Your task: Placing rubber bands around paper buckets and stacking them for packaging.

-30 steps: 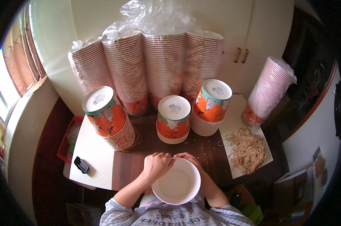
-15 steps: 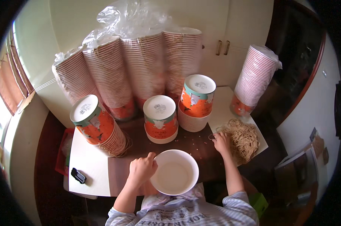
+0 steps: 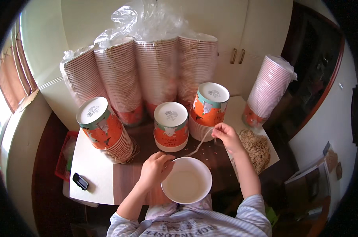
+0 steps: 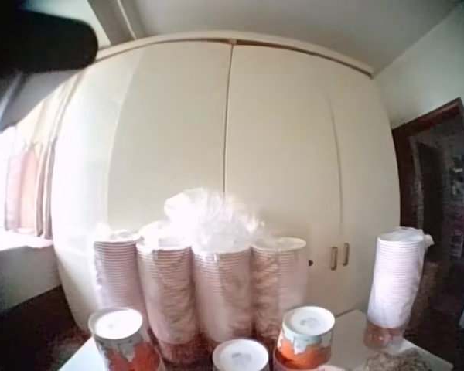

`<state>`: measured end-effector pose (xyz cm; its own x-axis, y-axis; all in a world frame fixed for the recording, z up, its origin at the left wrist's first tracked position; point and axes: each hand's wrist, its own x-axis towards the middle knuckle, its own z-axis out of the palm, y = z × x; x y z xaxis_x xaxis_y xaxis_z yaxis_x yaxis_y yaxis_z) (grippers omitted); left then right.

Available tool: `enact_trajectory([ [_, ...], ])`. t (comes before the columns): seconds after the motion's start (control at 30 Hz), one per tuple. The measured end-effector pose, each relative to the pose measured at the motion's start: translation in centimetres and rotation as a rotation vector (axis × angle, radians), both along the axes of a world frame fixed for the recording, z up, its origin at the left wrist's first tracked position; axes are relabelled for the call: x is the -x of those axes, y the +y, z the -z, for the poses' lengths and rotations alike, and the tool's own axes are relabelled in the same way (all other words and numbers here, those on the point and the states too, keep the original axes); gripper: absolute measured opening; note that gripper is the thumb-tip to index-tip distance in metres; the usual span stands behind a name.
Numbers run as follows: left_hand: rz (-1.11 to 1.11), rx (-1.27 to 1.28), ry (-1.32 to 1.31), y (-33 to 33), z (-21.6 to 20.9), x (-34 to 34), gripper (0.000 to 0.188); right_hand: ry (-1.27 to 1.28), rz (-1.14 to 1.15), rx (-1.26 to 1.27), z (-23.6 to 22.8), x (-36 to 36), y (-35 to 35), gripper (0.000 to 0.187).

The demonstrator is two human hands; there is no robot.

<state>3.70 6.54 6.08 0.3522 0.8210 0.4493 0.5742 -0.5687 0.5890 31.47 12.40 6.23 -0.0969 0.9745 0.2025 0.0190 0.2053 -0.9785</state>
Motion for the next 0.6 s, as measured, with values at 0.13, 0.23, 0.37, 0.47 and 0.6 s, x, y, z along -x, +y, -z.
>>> enact_trajectory([
  [0.13, 0.075, 0.127, -0.198, 1.1, -0.1, -1.0, 0.035, 0.333, -0.298, 0.091, -2.9, 3.0, -1.2, 0.009],
  [0.23, 0.074, 0.14, -0.27, 1.8, -0.3, -1.8, 0.05, 0.364, -0.441, 0.151, -4.3, 4.6, -2.2, 0.007],
  [0.37, 0.299, 0.18, -0.346, 2.5, -0.6, -2.7, 0.058, 0.305, -0.523, 0.187, -4.3, 6.1, -2.3, 0.007],
  [0.47, 0.413, 0.18, -0.421, 3.2, 0.1, -3.0, 0.031, 0.288, -0.606, 0.263, -4.6, 6.4, -2.3, 0.007],
  [0.6, 0.4, 0.364, -0.405, 3.0, 0.3, -2.4, 0.012, 0.181, -0.501, 0.21, -5.0, 6.1, -2.4, 0.009],
])
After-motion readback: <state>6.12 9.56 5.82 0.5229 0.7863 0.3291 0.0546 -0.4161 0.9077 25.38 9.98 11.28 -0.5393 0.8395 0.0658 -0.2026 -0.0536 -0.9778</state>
